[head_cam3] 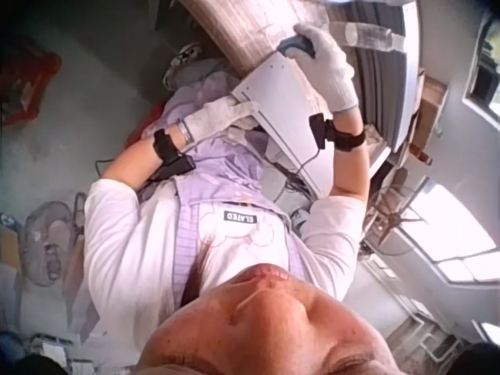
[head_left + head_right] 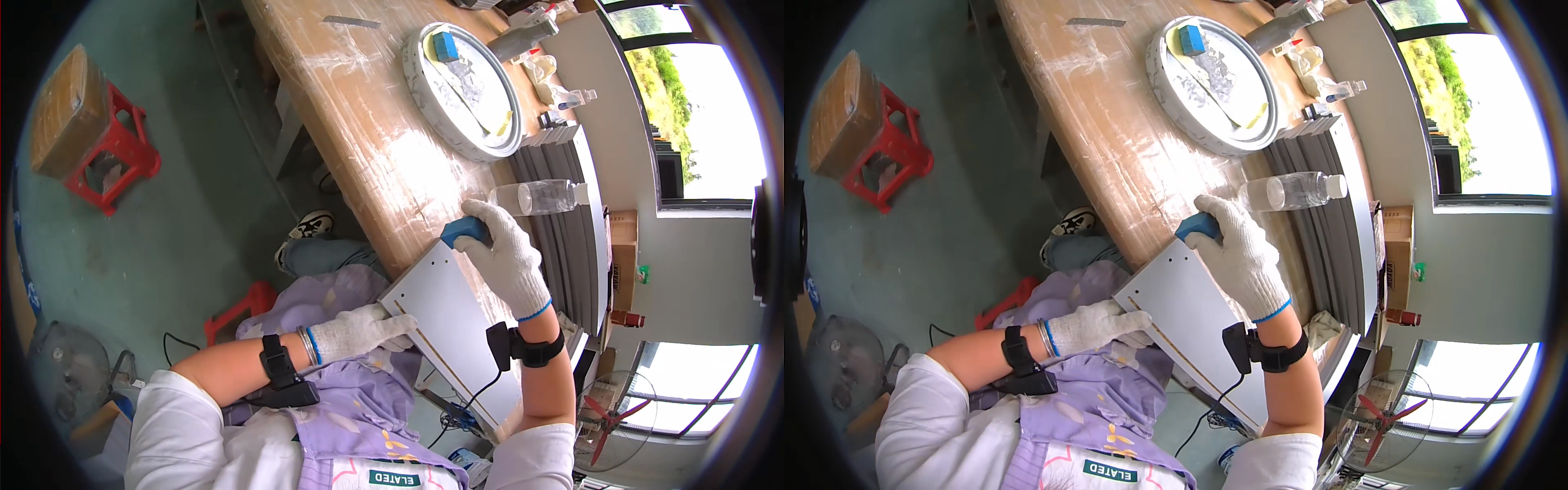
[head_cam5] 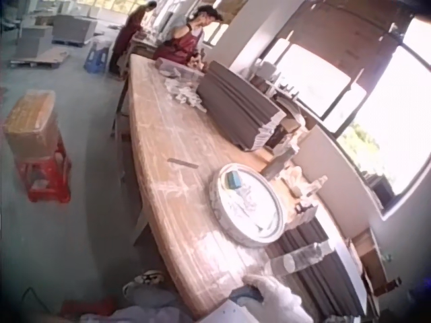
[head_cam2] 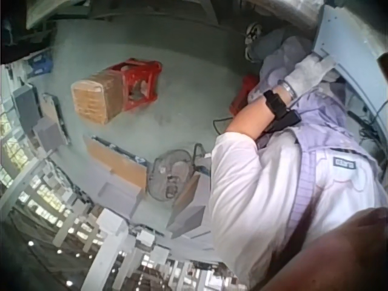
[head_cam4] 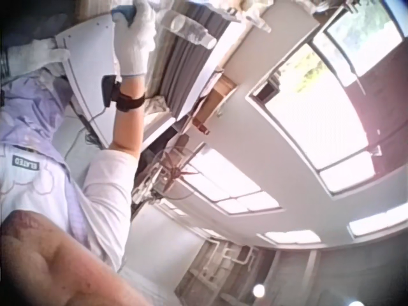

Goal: The person sands the edges of a grey rectangular panel using a blue sanding block. They wipe the panel with a cloth and apply liquid from a bottle. The person uses a metal tool to scrape the panel's edge and continues sanding. The panel is flipped and worked on from different angles.

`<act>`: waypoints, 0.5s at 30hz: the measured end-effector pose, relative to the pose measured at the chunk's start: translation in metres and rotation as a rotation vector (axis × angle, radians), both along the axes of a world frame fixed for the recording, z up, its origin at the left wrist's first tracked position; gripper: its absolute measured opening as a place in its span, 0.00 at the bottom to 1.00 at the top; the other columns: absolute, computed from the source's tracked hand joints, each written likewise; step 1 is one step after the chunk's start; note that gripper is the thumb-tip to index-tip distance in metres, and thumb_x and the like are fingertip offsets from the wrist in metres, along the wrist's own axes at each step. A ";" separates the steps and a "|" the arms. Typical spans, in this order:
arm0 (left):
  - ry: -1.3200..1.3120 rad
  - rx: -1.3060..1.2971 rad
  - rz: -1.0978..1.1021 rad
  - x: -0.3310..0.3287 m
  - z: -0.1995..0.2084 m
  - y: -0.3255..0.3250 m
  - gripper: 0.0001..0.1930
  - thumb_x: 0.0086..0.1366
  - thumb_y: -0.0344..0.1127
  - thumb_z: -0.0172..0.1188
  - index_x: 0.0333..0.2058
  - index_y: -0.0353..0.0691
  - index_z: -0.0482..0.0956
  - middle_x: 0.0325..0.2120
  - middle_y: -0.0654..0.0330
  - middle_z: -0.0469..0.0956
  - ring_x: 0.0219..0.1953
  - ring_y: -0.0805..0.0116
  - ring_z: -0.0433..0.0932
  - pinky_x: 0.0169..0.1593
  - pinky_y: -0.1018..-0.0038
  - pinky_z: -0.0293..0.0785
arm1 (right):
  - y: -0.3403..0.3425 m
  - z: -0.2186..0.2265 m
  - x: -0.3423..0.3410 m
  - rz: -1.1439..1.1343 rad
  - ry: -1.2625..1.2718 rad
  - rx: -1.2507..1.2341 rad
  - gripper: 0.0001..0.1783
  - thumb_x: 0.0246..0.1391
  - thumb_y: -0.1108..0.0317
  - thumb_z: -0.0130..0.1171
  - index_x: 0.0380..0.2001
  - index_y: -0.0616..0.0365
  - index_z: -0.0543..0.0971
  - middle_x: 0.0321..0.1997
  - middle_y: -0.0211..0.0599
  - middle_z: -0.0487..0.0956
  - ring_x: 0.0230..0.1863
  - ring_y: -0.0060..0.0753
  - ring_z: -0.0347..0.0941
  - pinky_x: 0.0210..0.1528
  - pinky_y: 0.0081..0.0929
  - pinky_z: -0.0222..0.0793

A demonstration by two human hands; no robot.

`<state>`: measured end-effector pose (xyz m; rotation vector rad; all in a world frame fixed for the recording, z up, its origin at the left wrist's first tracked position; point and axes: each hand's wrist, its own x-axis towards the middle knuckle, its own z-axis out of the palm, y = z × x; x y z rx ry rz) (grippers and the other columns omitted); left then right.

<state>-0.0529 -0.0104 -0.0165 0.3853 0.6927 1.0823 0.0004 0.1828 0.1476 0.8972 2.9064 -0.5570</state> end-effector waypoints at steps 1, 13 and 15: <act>-0.004 -0.005 -0.017 -0.001 0.000 0.001 0.35 0.68 0.60 0.55 0.58 0.31 0.69 0.51 0.44 0.78 0.55 0.56 0.78 0.47 0.65 0.83 | 0.002 -0.002 0.000 0.052 -0.011 0.001 0.28 0.52 0.68 0.63 0.57 0.55 0.72 0.49 0.46 0.78 0.50 0.48 0.77 0.54 0.37 0.71; -0.015 0.005 -0.112 -0.008 0.000 0.003 0.36 0.69 0.62 0.51 0.59 0.32 0.68 0.53 0.41 0.76 0.58 0.51 0.75 0.45 0.61 0.84 | -0.041 -0.019 -0.006 0.441 -0.082 -0.029 0.28 0.51 0.74 0.57 0.58 0.56 0.71 0.46 0.50 0.75 0.49 0.56 0.72 0.51 0.45 0.70; 0.001 0.010 -0.107 -0.008 0.002 0.001 0.36 0.69 0.62 0.51 0.59 0.32 0.67 0.54 0.41 0.75 0.58 0.50 0.75 0.45 0.60 0.84 | -0.034 -0.020 -0.007 0.401 -0.063 0.013 0.28 0.51 0.74 0.57 0.58 0.55 0.71 0.46 0.50 0.75 0.49 0.56 0.72 0.51 0.45 0.70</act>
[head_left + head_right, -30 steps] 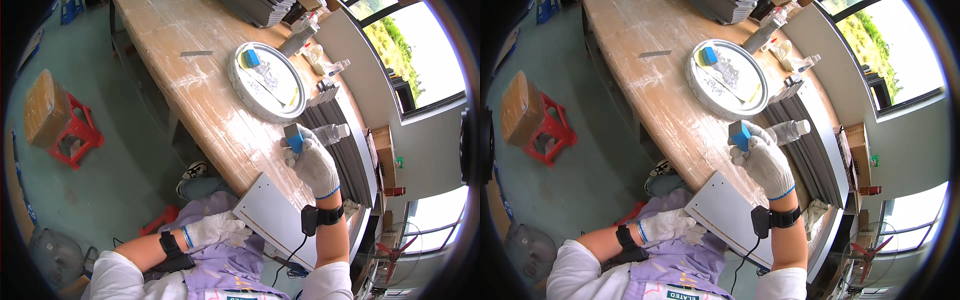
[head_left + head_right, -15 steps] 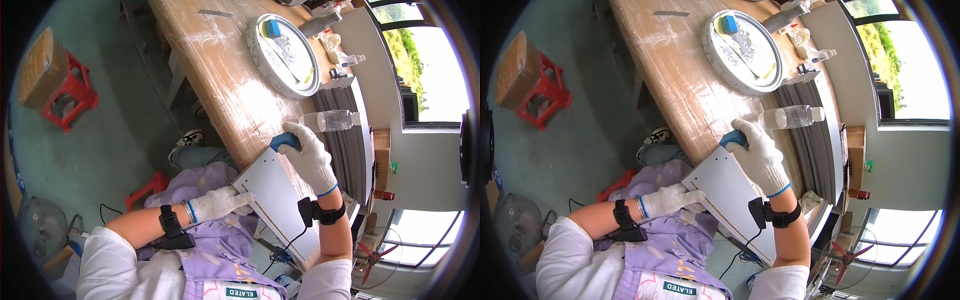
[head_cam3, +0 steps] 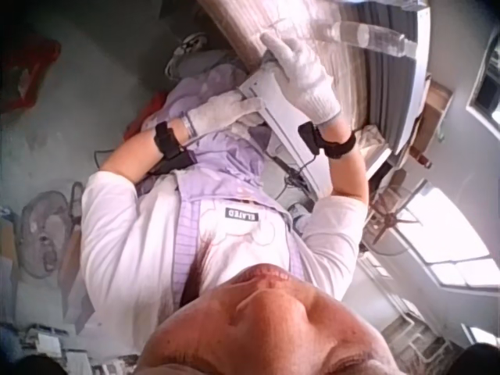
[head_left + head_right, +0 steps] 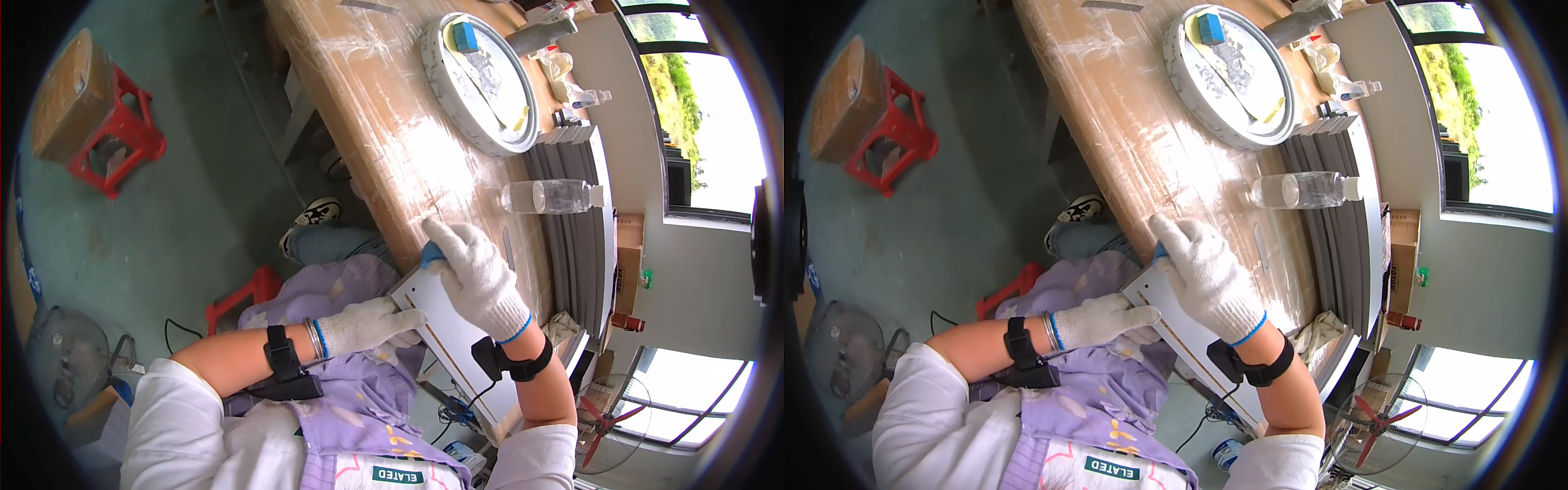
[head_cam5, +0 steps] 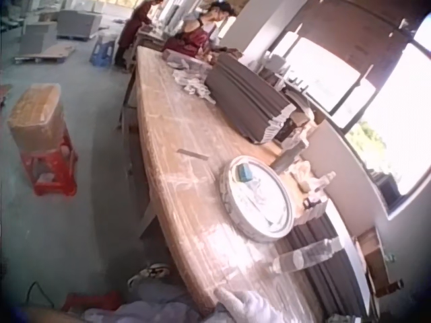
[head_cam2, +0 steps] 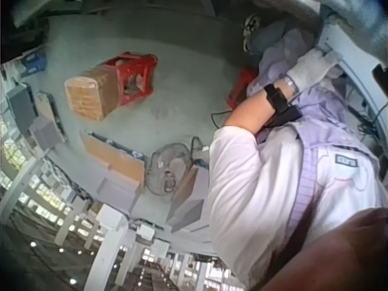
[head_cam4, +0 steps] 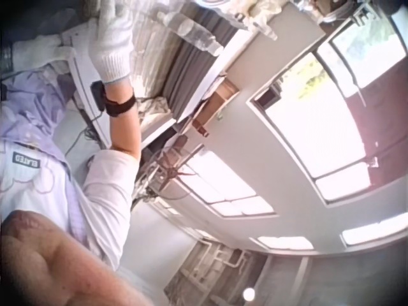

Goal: The person sands the edges of a grey rectangular panel using a blue sanding block. They wipe the panel with a cloth and apply liquid from a bottle. The person uses a metal tool to scrape the panel's edge and continues sanding. The panel is flipped and worked on from different angles.

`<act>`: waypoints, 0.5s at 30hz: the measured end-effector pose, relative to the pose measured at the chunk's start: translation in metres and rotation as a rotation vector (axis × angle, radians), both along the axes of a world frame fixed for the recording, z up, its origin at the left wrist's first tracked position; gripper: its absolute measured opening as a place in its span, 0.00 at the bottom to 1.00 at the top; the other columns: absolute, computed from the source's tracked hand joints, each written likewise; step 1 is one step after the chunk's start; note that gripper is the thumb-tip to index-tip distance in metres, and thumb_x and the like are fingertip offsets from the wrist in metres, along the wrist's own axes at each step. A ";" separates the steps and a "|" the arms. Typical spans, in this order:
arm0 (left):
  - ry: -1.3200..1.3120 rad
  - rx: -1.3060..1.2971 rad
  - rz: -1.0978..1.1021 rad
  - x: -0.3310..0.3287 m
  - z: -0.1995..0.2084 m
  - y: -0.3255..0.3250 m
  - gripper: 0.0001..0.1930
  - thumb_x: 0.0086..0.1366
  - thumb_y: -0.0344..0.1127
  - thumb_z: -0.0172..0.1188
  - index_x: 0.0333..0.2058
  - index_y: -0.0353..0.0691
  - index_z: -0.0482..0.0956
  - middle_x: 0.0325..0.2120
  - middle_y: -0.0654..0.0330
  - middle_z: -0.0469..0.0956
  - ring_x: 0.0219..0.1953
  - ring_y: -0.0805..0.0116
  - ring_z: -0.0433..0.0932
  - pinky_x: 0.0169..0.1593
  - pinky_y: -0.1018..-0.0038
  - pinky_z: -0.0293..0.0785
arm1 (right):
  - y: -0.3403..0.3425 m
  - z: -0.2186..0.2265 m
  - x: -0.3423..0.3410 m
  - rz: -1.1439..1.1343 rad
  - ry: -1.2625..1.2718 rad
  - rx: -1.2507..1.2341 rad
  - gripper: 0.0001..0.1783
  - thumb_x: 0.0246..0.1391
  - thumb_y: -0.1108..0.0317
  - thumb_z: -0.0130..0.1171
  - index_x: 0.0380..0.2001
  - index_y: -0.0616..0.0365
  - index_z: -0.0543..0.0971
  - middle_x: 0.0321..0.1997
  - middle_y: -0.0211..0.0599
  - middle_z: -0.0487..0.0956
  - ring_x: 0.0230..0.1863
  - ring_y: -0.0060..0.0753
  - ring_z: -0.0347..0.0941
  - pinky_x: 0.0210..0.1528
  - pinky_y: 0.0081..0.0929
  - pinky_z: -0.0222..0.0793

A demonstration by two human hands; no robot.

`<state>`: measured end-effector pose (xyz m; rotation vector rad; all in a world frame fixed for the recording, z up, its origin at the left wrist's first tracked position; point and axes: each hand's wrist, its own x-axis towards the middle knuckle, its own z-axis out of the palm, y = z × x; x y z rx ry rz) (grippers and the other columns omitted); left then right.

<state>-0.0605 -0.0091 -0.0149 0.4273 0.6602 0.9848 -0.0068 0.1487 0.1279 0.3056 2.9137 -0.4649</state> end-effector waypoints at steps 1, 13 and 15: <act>0.001 0.002 0.012 0.001 0.000 -0.001 0.37 0.69 0.62 0.51 0.59 0.32 0.67 0.54 0.41 0.75 0.58 0.50 0.75 0.45 0.59 0.84 | 0.004 0.004 -0.003 -0.101 -0.041 0.137 0.28 0.51 0.73 0.57 0.59 0.55 0.71 0.47 0.50 0.75 0.50 0.57 0.72 0.51 0.45 0.70; 0.049 -0.007 0.035 0.003 0.001 -0.001 0.36 0.69 0.64 0.50 0.56 0.32 0.71 0.47 0.43 0.80 0.45 0.56 0.83 0.40 0.66 0.86 | 0.001 -0.006 0.008 -0.011 0.032 0.215 0.33 0.47 0.78 0.59 0.60 0.58 0.70 0.48 0.48 0.75 0.49 0.54 0.72 0.52 0.43 0.70; 0.074 0.018 0.043 0.002 0.001 0.000 0.35 0.69 0.63 0.50 0.56 0.32 0.71 0.46 0.43 0.81 0.44 0.57 0.84 0.39 0.67 0.86 | -0.010 -0.002 0.006 0.026 0.002 0.141 0.33 0.46 0.78 0.59 0.60 0.58 0.70 0.48 0.48 0.75 0.50 0.54 0.72 0.53 0.43 0.70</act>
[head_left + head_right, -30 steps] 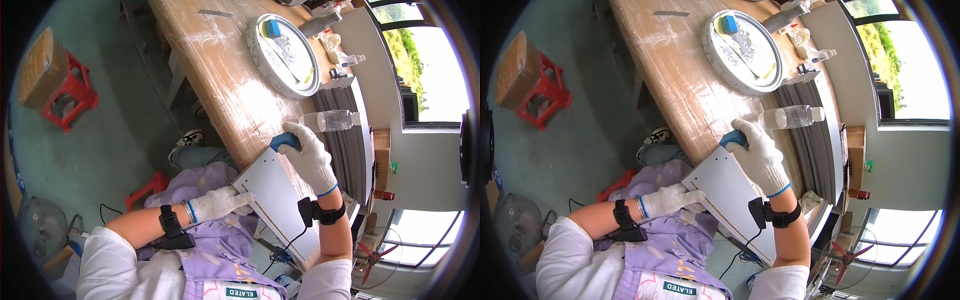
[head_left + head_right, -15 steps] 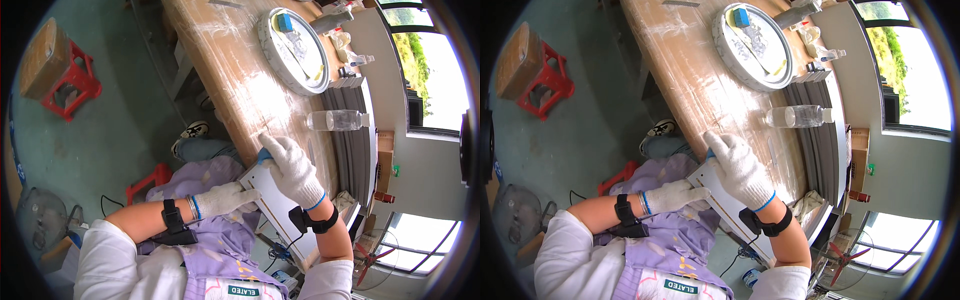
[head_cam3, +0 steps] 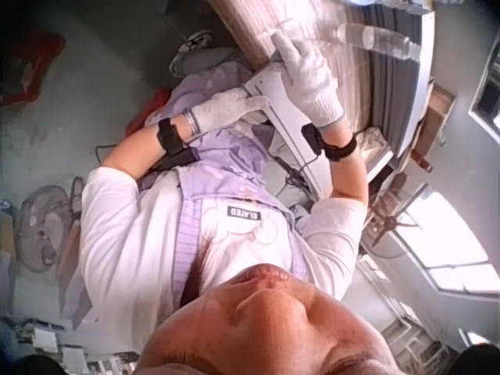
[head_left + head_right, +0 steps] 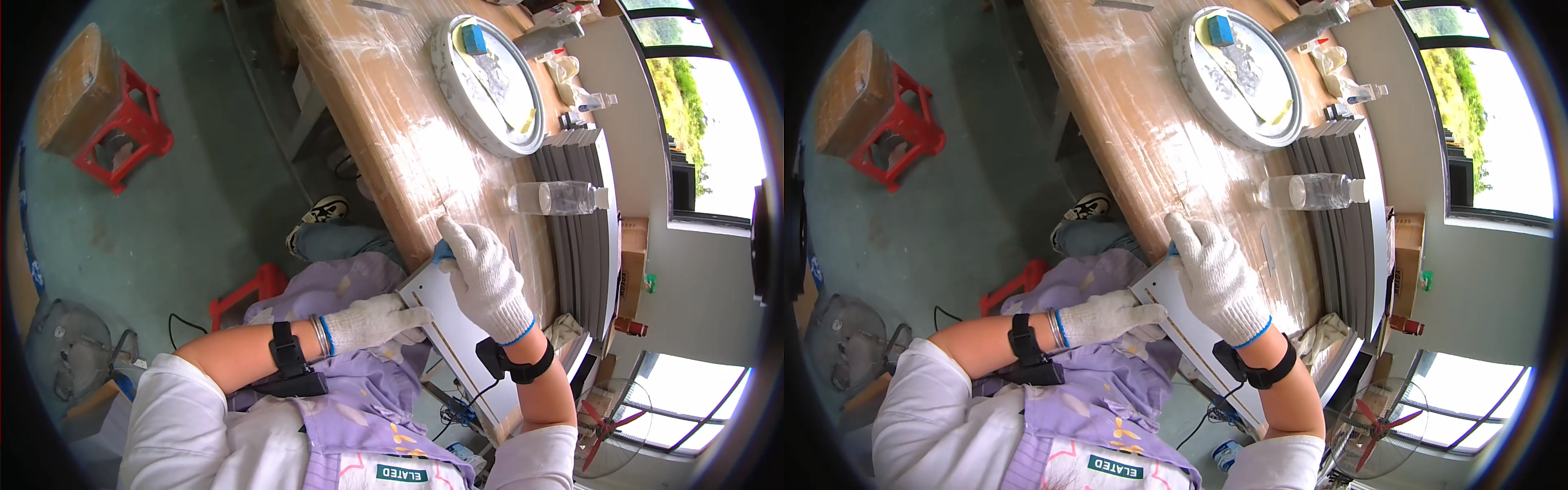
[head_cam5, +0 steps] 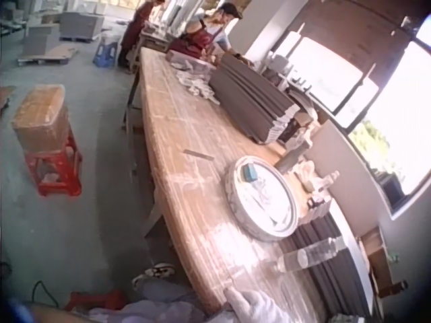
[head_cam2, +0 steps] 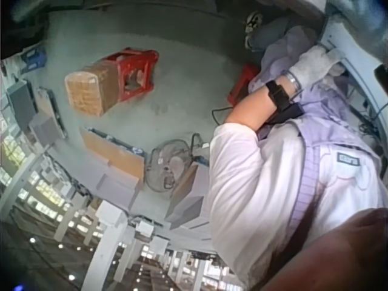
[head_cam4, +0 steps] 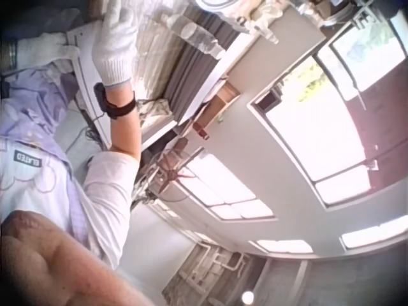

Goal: The person sands the edges of a grey rectangular panel using a blue sanding block. They wipe the panel with a cloth and apply liquid from a bottle. The person uses a metal tool to scrape the panel's edge and continues sanding. The panel is flipped and worked on from different angles.

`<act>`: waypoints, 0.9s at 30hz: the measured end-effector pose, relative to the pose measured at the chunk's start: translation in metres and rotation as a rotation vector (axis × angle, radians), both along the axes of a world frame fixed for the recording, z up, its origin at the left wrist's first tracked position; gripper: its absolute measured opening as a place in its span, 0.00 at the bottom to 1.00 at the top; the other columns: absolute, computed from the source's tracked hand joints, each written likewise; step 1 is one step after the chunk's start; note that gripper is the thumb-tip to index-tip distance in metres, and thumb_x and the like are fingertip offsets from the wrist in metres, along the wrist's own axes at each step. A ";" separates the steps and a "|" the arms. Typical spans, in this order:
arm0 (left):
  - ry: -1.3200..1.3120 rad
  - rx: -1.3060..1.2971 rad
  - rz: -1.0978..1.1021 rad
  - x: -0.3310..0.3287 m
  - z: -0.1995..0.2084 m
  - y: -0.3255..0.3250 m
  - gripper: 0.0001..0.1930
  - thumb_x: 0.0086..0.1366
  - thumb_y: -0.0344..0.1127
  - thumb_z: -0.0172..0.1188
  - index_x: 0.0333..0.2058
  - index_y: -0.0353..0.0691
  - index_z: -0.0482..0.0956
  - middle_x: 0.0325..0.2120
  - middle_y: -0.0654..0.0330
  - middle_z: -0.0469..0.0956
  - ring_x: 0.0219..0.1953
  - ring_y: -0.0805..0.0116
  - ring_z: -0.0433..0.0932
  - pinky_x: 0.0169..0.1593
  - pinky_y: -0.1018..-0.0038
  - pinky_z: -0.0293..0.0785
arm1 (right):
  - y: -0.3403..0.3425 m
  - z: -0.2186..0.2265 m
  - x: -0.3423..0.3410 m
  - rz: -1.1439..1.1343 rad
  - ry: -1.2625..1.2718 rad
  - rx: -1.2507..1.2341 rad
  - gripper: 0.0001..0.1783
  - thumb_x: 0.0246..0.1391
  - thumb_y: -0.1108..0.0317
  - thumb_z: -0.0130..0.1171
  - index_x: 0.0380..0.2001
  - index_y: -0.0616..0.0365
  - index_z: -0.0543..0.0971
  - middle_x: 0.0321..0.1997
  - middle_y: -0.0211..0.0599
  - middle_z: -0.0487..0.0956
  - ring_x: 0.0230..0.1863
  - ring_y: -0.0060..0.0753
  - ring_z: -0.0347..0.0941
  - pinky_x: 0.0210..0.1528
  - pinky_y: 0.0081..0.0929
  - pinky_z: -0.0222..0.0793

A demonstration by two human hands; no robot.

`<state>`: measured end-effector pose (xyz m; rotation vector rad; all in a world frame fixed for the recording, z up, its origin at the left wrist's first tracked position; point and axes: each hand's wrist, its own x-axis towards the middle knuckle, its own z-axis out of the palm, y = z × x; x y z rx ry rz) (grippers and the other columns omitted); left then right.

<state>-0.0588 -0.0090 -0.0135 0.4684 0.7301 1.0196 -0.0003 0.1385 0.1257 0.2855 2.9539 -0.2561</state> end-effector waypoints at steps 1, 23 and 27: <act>0.026 0.023 -0.002 -0.001 -0.001 0.000 0.35 0.69 0.62 0.50 0.55 0.32 0.71 0.46 0.43 0.80 0.44 0.56 0.84 0.39 0.66 0.86 | -0.010 0.003 -0.001 0.018 -0.017 -0.036 0.33 0.46 0.78 0.59 0.60 0.58 0.70 0.48 0.48 0.75 0.50 0.54 0.72 0.53 0.43 0.70; -0.043 0.057 0.036 0.003 -0.010 -0.004 0.34 0.70 0.54 0.56 0.55 0.23 0.68 0.50 0.34 0.75 0.52 0.45 0.79 0.49 0.57 0.83 | -0.031 0.003 -0.006 0.277 -0.066 -0.157 0.35 0.42 0.68 0.63 0.57 0.60 0.70 0.39 0.43 0.72 0.43 0.48 0.73 0.46 0.40 0.71; -0.151 -0.098 0.039 -0.001 0.006 -0.003 0.32 0.71 0.53 0.55 0.55 0.24 0.68 0.50 0.32 0.74 0.52 0.44 0.78 0.50 0.56 0.82 | -0.001 -0.002 -0.004 0.126 -0.017 0.060 0.31 0.44 0.73 0.59 0.57 0.59 0.71 0.41 0.44 0.73 0.44 0.50 0.72 0.47 0.42 0.71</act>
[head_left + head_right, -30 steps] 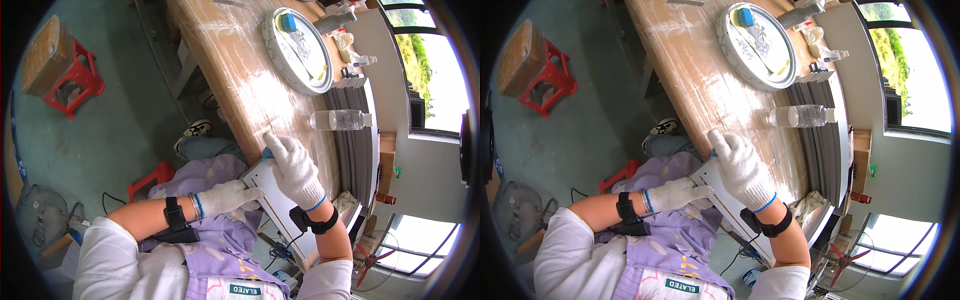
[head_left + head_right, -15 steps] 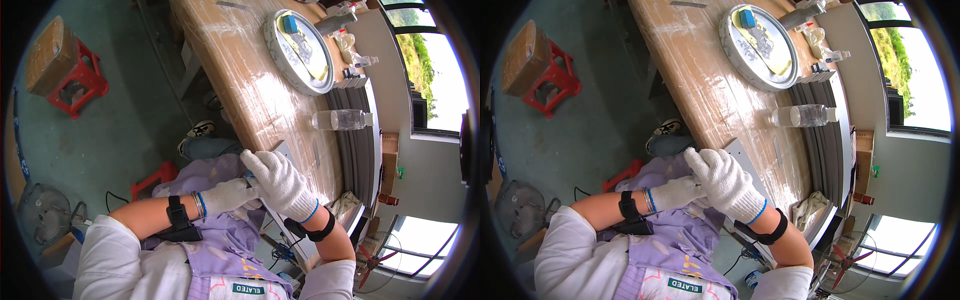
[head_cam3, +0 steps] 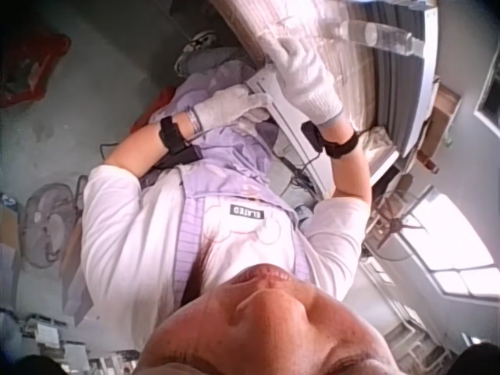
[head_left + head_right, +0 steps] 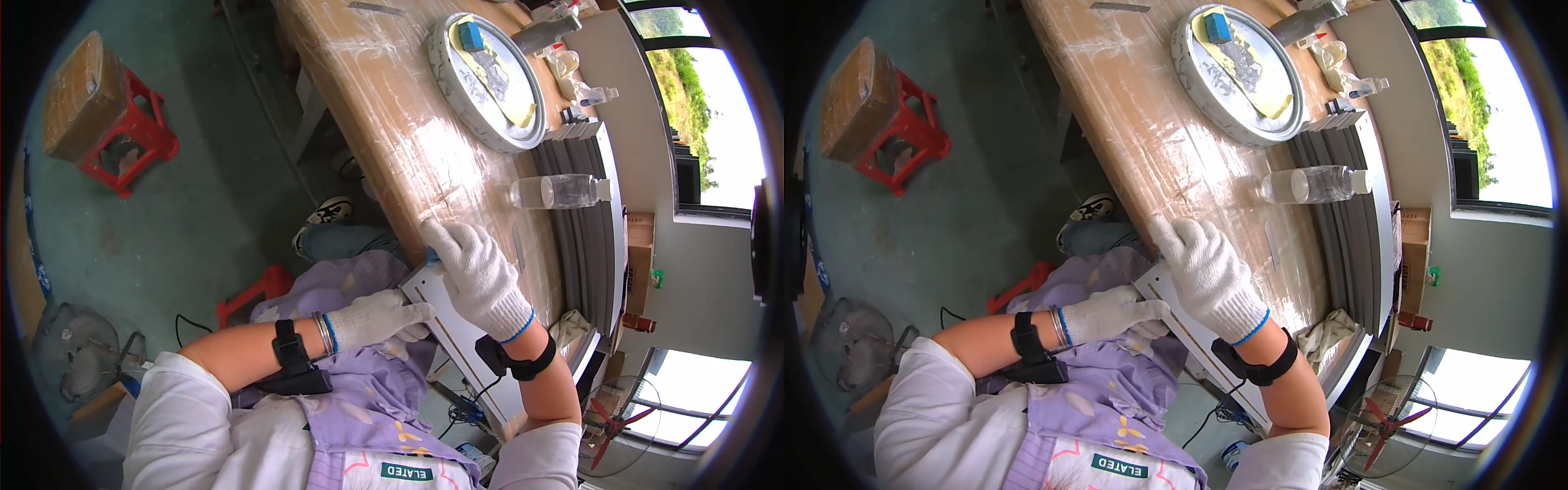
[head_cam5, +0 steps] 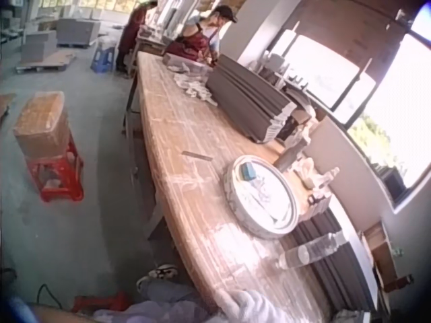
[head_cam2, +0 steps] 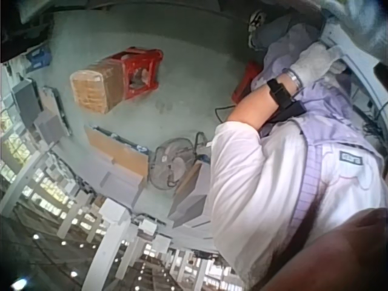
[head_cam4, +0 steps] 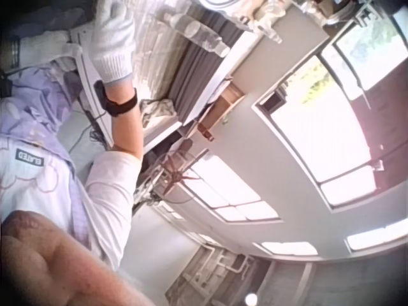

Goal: The person sands the edges of a grey rectangular panel using a blue sanding block. They wipe the panel with a cloth and apply liquid from a bottle. The person uses a metal tool to scrape the panel's edge and continues sanding. The panel is flipped and worked on from different angles.

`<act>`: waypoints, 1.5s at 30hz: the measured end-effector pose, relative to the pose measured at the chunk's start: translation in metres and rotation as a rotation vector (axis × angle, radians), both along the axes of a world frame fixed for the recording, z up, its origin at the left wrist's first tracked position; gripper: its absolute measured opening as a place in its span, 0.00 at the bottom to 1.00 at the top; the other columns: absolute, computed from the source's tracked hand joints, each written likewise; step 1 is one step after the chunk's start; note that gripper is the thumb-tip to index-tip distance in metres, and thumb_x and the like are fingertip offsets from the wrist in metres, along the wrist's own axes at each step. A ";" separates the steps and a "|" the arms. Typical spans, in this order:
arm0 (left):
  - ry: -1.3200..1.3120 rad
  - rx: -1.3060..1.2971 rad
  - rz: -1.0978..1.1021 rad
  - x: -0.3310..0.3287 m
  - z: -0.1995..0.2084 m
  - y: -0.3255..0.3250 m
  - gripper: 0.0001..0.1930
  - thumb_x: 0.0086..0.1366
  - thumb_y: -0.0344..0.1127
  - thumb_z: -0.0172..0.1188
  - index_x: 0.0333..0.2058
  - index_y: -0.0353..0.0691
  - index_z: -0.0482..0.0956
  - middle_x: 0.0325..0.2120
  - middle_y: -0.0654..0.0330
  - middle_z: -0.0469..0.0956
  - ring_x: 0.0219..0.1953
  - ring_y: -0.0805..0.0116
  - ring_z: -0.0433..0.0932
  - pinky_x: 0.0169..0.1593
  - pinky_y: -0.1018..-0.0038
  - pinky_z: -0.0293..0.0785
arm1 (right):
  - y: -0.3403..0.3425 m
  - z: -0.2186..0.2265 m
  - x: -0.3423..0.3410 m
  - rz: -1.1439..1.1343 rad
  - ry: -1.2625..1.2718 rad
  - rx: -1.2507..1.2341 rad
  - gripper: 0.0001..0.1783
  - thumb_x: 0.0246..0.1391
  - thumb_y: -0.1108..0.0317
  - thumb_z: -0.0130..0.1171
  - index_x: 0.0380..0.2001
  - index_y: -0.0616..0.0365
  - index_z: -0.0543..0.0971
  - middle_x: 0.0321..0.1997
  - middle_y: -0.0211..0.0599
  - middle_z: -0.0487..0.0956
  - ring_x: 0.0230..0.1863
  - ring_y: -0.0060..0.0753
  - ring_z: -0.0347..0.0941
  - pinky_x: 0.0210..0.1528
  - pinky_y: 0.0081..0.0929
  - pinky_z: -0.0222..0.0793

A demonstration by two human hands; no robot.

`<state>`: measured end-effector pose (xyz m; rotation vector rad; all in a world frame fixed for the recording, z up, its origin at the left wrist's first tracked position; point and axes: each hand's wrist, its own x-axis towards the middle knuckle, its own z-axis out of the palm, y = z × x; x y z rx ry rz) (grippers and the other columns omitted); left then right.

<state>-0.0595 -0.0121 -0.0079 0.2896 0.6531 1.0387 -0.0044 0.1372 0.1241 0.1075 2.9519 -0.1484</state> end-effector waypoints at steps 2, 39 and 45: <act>0.029 0.011 -0.009 0.000 0.000 0.002 0.31 0.71 0.52 0.55 0.55 0.25 0.68 0.50 0.32 0.74 0.51 0.44 0.79 0.50 0.56 0.82 | 0.008 0.003 -0.001 -0.086 0.016 0.027 0.31 0.46 0.74 0.58 0.57 0.58 0.71 0.42 0.44 0.74 0.46 0.51 0.72 0.48 0.43 0.71; 0.075 0.061 -0.029 0.009 -0.021 0.000 0.34 0.69 0.57 0.55 0.59 0.31 0.67 0.53 0.35 0.74 0.52 0.47 0.79 0.44 0.61 0.85 | -0.019 0.008 0.003 -0.121 -0.075 -0.200 0.33 0.47 0.76 0.60 0.60 0.56 0.71 0.49 0.45 0.75 0.53 0.51 0.71 0.54 0.41 0.69; 0.022 0.001 -0.033 0.002 -0.004 0.000 0.34 0.71 0.55 0.52 0.61 0.30 0.64 0.54 0.32 0.72 0.58 0.42 0.74 0.47 0.58 0.83 | 0.000 0.000 -0.001 -0.087 0.019 -0.027 0.32 0.46 0.73 0.59 0.58 0.57 0.70 0.43 0.48 0.75 0.45 0.53 0.72 0.48 0.44 0.70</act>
